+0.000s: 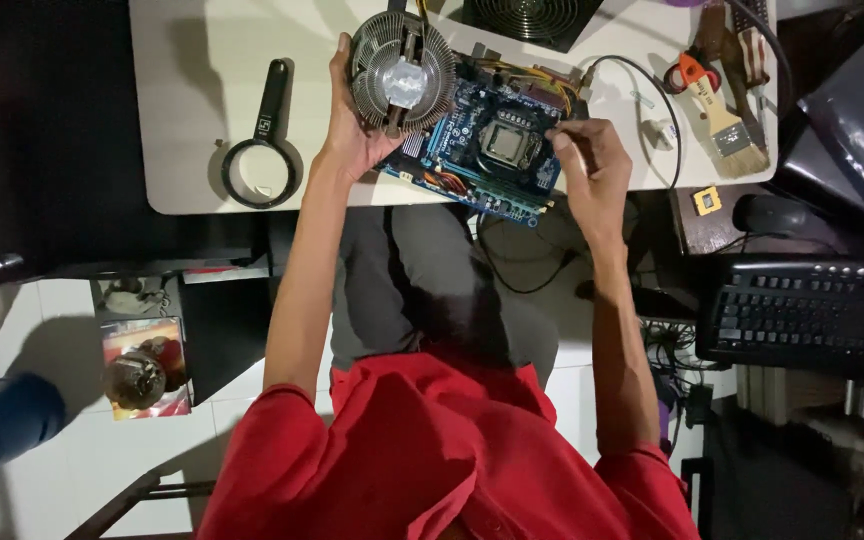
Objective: Inspecting a CPU and motherboard socket using a magnifying glass on a repair bench.
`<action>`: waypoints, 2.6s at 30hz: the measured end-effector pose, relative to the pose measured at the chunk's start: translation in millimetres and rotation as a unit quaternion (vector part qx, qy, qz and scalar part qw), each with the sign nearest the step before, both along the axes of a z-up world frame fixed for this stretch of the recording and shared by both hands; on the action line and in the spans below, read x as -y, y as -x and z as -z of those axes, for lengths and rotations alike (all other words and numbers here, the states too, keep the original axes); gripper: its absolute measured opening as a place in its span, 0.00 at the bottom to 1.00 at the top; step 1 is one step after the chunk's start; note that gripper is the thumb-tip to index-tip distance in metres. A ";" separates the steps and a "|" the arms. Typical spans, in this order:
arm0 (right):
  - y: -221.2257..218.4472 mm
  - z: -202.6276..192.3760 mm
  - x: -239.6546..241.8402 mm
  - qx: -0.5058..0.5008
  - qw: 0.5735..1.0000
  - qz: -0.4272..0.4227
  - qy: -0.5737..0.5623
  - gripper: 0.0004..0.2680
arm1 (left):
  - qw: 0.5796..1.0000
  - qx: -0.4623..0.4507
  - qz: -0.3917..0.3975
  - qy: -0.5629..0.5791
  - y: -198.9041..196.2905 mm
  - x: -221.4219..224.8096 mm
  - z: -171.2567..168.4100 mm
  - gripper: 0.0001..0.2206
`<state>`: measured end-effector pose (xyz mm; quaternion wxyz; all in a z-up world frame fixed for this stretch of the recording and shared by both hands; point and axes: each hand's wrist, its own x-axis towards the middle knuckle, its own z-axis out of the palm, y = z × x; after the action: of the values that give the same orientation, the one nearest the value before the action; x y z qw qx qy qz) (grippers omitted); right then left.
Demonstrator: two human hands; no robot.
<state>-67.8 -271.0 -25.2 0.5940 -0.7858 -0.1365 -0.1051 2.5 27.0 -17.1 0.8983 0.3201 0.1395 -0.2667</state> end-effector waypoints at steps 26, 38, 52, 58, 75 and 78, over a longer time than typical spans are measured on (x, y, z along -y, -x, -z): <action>-68.0 -13.9 -54.7 0.069 0.930 -0.043 0.359 0.10 | 0.999 -0.007 0.003 0.032 -0.4 -4.5 12.0 0.47; -111.8 -3.4 -51.1 0.165 0.863 -0.061 0.473 0.10 | 0.996 0.021 -0.011 0.086 -2.1 -3.2 12.4 0.52; -114.9 -25.0 -58.4 0.094 0.837 -0.156 0.516 0.06 | 0.997 0.015 0.001 0.077 -2.8 -7.4 17.2 0.53; -118.8 4.1 -50.2 0.256 0.747 -0.077 0.608 0.09 | 0.998 0.026 0.008 0.056 -3.5 -6.6 17.5 0.49; -99.2 -0.2 -55.0 0.183 0.769 -0.081 0.607 0.12 | 1.000 -0.006 -0.006 0.020 -1.7 -5.6 10.6 0.48; -106.0 -4.6 -58.9 0.193 0.760 -0.095 0.613 0.09 | 0.999 -0.026 -0.033 0.020 -1.8 -3.4 5.7 0.50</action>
<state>38.1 -212.1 -20.6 -0.0472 -0.9281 -0.3579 -0.0916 4.3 30.4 -22.8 0.9089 0.2902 0.1681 -0.2479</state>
